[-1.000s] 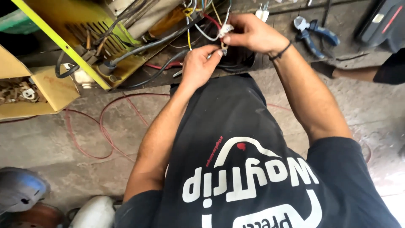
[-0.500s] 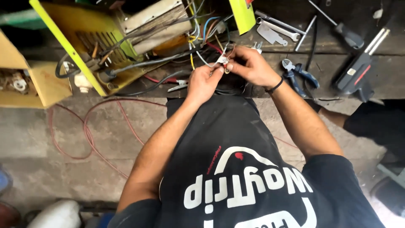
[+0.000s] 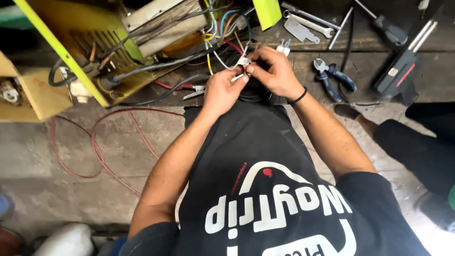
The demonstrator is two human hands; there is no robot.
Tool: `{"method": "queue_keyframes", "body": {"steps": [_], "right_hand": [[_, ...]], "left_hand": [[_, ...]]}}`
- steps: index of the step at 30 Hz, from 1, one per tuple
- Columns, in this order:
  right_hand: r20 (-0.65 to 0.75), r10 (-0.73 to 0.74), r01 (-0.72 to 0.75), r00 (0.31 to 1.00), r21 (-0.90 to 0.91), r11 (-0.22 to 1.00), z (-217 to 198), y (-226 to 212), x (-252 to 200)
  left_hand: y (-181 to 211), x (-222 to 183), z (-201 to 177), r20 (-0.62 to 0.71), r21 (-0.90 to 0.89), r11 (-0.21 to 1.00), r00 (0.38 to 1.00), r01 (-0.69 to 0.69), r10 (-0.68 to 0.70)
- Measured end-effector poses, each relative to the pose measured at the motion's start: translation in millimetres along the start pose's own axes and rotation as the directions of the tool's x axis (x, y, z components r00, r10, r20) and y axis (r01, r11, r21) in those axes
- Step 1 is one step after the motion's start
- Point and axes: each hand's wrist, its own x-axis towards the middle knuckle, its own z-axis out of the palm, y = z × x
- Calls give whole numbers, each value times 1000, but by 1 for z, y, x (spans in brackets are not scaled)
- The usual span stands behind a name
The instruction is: Repairing the internal wiring and components of an electronic device using pliers and manual manipulation
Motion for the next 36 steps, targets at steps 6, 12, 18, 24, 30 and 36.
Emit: {"method": "queue_keyframes", "body": {"steps": [6, 12, 18, 24, 30, 36], "right_hand": [[-105, 143, -130, 984, 124, 984, -5, -23, -8], [-14, 15, -20, 1000, -792, 610, 33, -19, -41], [-82, 19, -80, 996, -849, 523, 50, 8, -37], [-160, 135, -202, 978, -891, 408, 53, 5, -32], [-235, 238, -333, 942, -730, 597, 45, -14, -36], [-316, -86, -110, 945, -552, 827, 38, -83, -49]], "left_hand": [[-16, 2, 11, -97, -21, 998, 994, -54, 51], [-35, 9, 22, -126, -100, 990, 988, -100, 87], [-33, 9, 17, -93, -179, 971, 985, -159, 144], [-27, 9, 13, -71, -173, 978, 992, -113, 102], [-38, 11, 20, -76, -254, 960, 992, -120, 104], [-22, 8, 12, -56, -246, 966, 996, -85, 73]]}}
